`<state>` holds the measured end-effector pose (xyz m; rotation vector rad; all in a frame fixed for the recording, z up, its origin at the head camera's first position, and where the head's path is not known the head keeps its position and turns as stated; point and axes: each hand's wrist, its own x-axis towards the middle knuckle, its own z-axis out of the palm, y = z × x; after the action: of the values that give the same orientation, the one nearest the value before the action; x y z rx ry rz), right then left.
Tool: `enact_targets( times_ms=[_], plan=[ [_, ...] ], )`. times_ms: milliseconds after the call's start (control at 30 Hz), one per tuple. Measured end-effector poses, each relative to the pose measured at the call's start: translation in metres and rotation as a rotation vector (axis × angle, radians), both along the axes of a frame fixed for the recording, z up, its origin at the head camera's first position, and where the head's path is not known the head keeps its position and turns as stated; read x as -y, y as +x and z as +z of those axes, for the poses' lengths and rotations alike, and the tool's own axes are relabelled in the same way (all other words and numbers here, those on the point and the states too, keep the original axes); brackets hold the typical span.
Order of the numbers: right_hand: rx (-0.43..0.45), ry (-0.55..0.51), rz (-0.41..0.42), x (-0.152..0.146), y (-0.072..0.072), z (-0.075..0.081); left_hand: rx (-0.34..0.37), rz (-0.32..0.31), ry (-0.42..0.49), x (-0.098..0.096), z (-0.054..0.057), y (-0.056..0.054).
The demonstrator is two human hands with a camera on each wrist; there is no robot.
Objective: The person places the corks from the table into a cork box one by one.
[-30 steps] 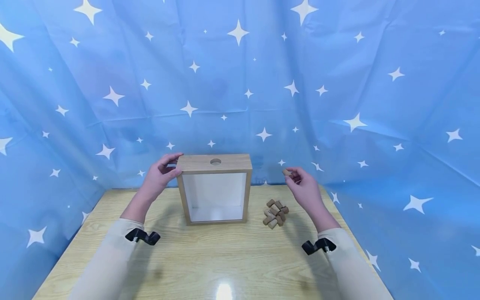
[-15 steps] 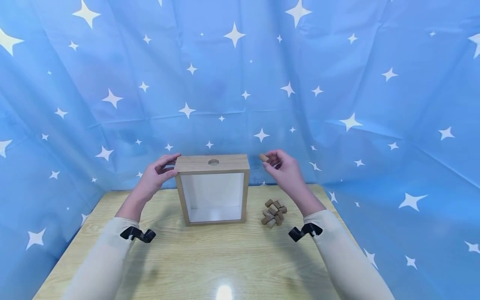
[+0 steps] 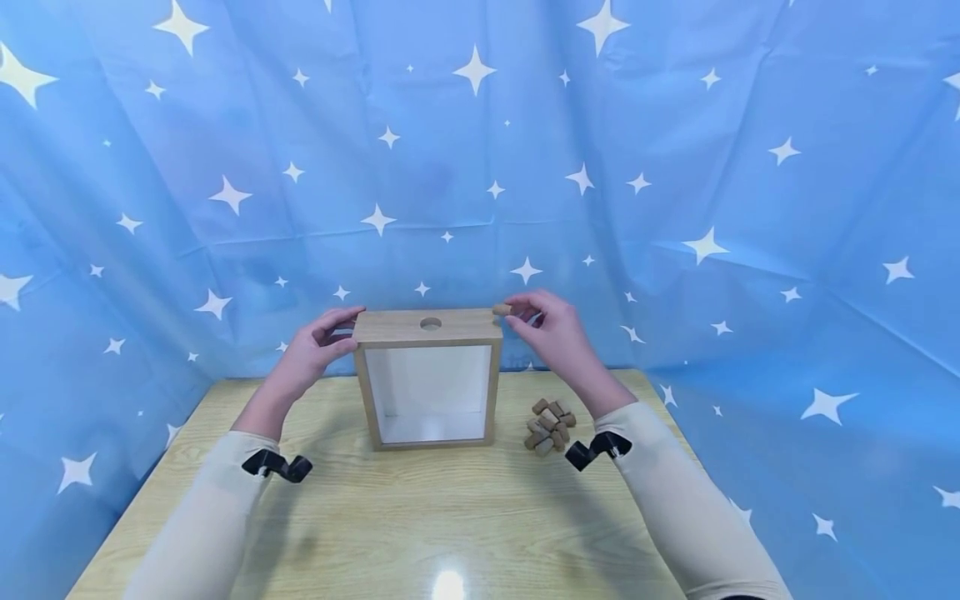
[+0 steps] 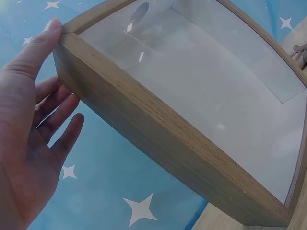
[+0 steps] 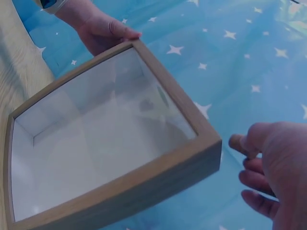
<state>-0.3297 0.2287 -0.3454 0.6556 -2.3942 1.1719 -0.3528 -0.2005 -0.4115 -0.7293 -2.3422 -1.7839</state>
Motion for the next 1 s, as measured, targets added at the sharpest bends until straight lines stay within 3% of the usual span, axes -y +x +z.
enact_targets(
  times_ms=[533, 1000],
  plan=[
    [0.107, 0.033, 0.075, 0.037, -0.01, 0.019, -0.017, -0.004, -0.01, 0.0, 0.0, 0.001],
    [0.067, 0.117, 0.103, 0.062, -0.017, 0.026, -0.002, -0.011, -0.006, 0.0, -0.001, 0.0]
  ],
)
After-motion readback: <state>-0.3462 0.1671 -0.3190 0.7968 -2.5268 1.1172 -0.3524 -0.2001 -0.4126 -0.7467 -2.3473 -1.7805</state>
